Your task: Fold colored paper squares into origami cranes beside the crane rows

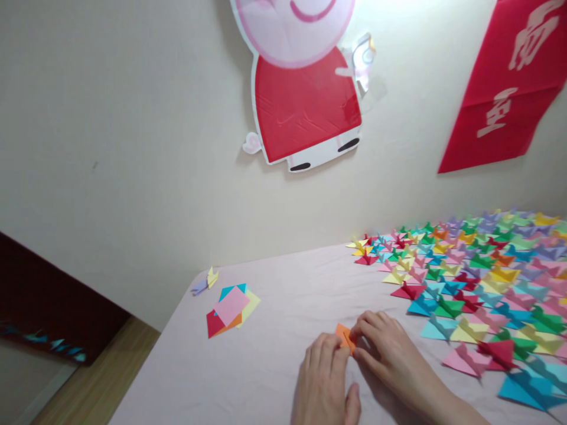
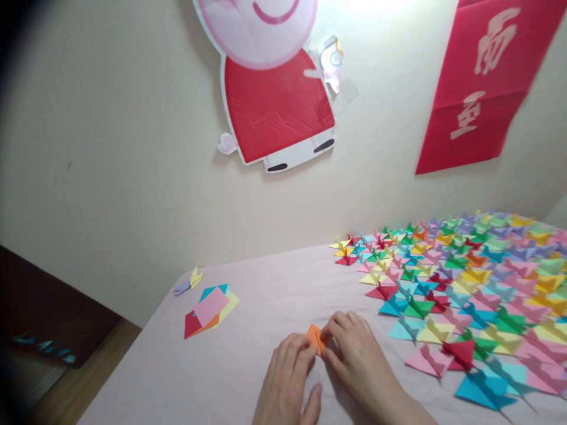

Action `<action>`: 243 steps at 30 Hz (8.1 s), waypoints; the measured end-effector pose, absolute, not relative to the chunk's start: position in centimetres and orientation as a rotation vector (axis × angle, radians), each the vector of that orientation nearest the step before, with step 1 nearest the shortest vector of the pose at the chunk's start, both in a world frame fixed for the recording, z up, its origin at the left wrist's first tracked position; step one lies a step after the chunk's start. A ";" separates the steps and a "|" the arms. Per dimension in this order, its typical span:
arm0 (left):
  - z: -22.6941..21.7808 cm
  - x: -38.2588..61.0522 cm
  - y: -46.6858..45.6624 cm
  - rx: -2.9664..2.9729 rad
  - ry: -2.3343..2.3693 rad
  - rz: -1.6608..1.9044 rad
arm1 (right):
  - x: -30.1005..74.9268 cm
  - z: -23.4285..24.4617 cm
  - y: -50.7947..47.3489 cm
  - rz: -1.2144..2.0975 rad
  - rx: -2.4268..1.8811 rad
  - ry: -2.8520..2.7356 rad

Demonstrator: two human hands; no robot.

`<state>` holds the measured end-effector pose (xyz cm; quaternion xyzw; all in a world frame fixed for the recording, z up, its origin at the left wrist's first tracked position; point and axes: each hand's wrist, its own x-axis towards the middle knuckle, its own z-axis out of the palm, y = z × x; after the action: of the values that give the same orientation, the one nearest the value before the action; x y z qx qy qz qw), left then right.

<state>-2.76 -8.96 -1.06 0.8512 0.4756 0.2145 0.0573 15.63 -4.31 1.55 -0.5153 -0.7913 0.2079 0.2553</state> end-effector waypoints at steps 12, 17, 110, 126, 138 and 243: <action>1.8 -3.5 -8.4 2.368 1.478 0.615 | 14.7 1.5 -4.7 0.658 -1.299 -2.165; 1.7 -3.9 -8.2 2.365 1.486 0.657 | 14.9 0.8 -4.1 0.655 -1.200 -2.156; 1.6 -2.6 -6.5 2.007 1.694 0.720 | 13.7 0.2 -4.0 0.630 -1.431 -2.091; 1.5 -2.3 -6.4 1.966 1.717 0.707 | 12.8 0.7 -4.5 0.550 -1.492 -2.080; 1.3 -2.4 -6.4 1.964 1.733 0.719 | 13.7 0.1 -4.2 0.674 -1.421 -2.042; 1.8 -2.2 -9.9 2.463 1.518 0.497 | 16.2 1.7 -3.7 0.519 -1.189 -2.300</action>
<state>-2.25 -9.86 1.79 0.8345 0.5144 0.1683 0.1029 16.20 -3.67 1.74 -0.4363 -0.8438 0.1902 0.2477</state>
